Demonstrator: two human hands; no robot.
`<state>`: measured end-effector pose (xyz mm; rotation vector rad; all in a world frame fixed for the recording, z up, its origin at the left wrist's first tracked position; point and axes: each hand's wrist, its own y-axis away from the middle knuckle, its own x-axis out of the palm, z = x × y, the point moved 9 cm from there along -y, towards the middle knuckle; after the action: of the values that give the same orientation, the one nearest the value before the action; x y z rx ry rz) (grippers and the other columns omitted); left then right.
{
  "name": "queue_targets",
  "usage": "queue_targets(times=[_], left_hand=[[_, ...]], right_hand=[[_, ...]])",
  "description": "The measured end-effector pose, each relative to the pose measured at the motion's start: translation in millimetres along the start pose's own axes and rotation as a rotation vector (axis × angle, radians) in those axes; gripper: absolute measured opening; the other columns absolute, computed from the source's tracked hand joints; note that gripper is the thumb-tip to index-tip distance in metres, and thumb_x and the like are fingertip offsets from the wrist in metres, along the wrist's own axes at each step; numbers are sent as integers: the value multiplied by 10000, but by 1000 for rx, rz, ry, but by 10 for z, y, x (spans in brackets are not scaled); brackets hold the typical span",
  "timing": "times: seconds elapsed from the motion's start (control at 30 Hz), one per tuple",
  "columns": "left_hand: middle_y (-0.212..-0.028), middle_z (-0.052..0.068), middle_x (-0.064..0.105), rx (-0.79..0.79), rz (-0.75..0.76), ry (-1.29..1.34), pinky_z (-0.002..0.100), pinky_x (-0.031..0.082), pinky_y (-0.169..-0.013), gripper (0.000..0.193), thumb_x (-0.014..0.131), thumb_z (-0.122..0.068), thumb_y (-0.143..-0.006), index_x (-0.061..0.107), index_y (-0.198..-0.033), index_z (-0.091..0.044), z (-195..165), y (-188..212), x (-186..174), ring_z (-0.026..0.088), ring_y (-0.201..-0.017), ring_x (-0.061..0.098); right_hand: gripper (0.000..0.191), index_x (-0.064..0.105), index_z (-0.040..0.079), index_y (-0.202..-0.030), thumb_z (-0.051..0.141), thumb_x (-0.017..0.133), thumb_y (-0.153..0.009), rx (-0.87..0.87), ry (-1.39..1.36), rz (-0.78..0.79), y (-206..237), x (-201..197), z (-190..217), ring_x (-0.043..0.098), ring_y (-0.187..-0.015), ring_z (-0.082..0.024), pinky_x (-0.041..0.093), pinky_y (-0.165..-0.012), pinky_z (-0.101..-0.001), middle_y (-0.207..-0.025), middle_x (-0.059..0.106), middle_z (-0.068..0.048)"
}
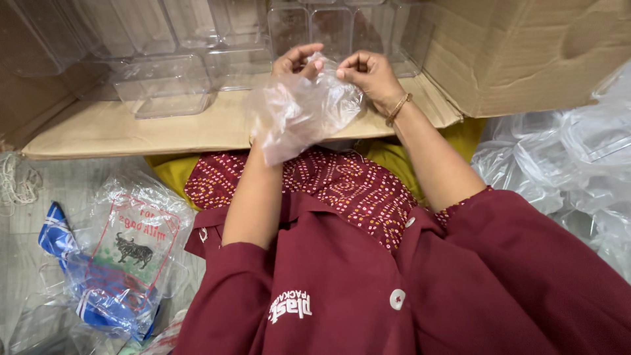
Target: The person sits on the floor in front of an open cardboard box of clear plastic containers. They open a plastic poly bag, place containers into it one at a time, gather and twist the bag closed, and set the filled bag aside while continuing with more containers.
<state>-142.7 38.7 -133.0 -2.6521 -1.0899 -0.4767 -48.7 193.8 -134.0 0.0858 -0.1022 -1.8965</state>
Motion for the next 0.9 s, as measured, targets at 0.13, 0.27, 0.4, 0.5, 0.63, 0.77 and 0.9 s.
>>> queue_targets(times=[0.13, 0.27, 0.4, 0.5, 0.63, 0.77, 0.9], left_hand=[[-937, 69, 741, -139, -13, 104, 280, 581, -701, 210, 707, -122, -979, 715, -1157, -11, 34, 92, 102, 132, -793, 678], [-890, 26, 707, -156, 117, 134, 267, 515, -641, 191, 655, -205, -1033, 704, -1064, -23, -149, 229, 367, 97, -731, 624], [-781, 57, 673, -406, -49, 720, 310, 559, -650, 203, 623, -237, -980, 616, -849, -83, -72, 418, 329, 175, -684, 651], [-724, 36, 631, -308, -14, 679, 341, 562, -630, 230, 649, -271, -949, 576, -798, -113, -118, 21, 132, 180, -661, 645], [-759, 16, 565, 20, 4, -96, 320, 379, -578, 311, 749, -253, -1047, 544, -883, -85, -69, -392, -113, 156, -650, 500], [-886, 123, 715, 432, -185, -832, 477, 516, -633, 159, 684, -155, -973, 603, -1082, -74, -398, -587, -125, 353, -734, 682], [-901, 176, 722, 353, -254, -1189, 566, 478, -632, 407, 582, -23, -881, 604, -1236, -220, -461, -724, -38, 448, -795, 669]], right_hand=[[66, 715, 38, -1029, 65, 729, -971, -25, 6, -19, 31, 2, 13, 667, -806, -69, 561, -754, -205, -901, 728, -19], [75, 694, 31, -1063, 89, 697, -1016, -33, -375, -6, 31, -16, 38, 701, -860, -99, 602, -835, -241, -950, 737, -33], [204, 691, 38, -1022, 228, 749, -974, 200, -562, 88, 83, 45, -61, 714, -778, -144, 623, -754, -300, -906, 733, -70], [275, 679, 45, -943, 292, 799, -927, 161, -687, 105, 100, -31, 75, 730, -765, -178, 637, -732, -356, -881, 717, -80], [136, 722, 54, -930, 174, 772, -892, -56, -796, 73, -60, -231, 371, 729, -796, -197, 620, -824, -368, -899, 715, -87], [143, 792, 63, -1053, 10, 706, -952, -277, -3, -228, -390, -404, 610, 579, -813, -110, 473, -820, -346, -981, 711, -40], [293, 772, 99, -1161, -31, 650, -928, -582, 980, -359, -404, -89, 961, 634, -721, -286, 478, -1009, -499, -864, 681, -155]])
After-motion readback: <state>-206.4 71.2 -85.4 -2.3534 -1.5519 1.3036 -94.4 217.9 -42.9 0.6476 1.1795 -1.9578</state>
